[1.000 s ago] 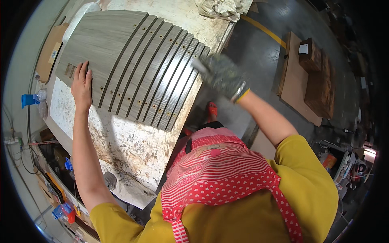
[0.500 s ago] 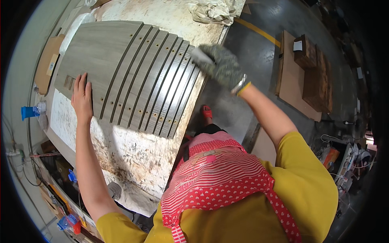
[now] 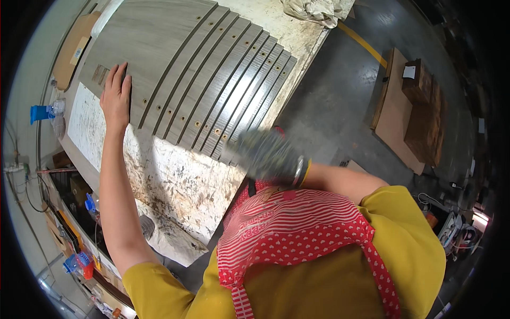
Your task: The person aligns a stack of wooden panels on a workbench, applies compound from a container onto a sanding block with a spatula, and sands the edges of the panels. The person then rearranges the panels and wipes their edges with a cloth.
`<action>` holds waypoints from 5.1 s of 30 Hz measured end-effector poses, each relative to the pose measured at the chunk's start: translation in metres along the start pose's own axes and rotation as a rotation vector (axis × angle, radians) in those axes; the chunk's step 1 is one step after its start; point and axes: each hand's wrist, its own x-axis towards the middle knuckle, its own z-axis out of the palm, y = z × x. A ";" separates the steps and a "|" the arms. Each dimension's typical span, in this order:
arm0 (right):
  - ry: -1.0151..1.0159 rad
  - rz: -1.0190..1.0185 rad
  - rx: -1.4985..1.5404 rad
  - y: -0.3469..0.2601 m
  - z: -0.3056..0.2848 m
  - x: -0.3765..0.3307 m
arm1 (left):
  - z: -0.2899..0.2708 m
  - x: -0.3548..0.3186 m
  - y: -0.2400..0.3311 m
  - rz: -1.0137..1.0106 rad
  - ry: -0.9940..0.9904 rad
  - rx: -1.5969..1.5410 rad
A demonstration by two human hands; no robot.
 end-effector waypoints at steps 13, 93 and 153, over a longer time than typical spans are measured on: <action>0.357 0.558 -0.158 0.136 -0.078 -0.002 | 0.003 -0.005 -0.010 0.038 0.009 0.008; 0.484 0.379 0.017 0.114 -0.085 0.076 | -0.006 -0.010 0.000 -0.020 0.000 -0.038; 0.312 0.417 -0.118 0.116 -0.081 0.135 | -0.005 -0.011 0.001 -0.039 0.008 -0.067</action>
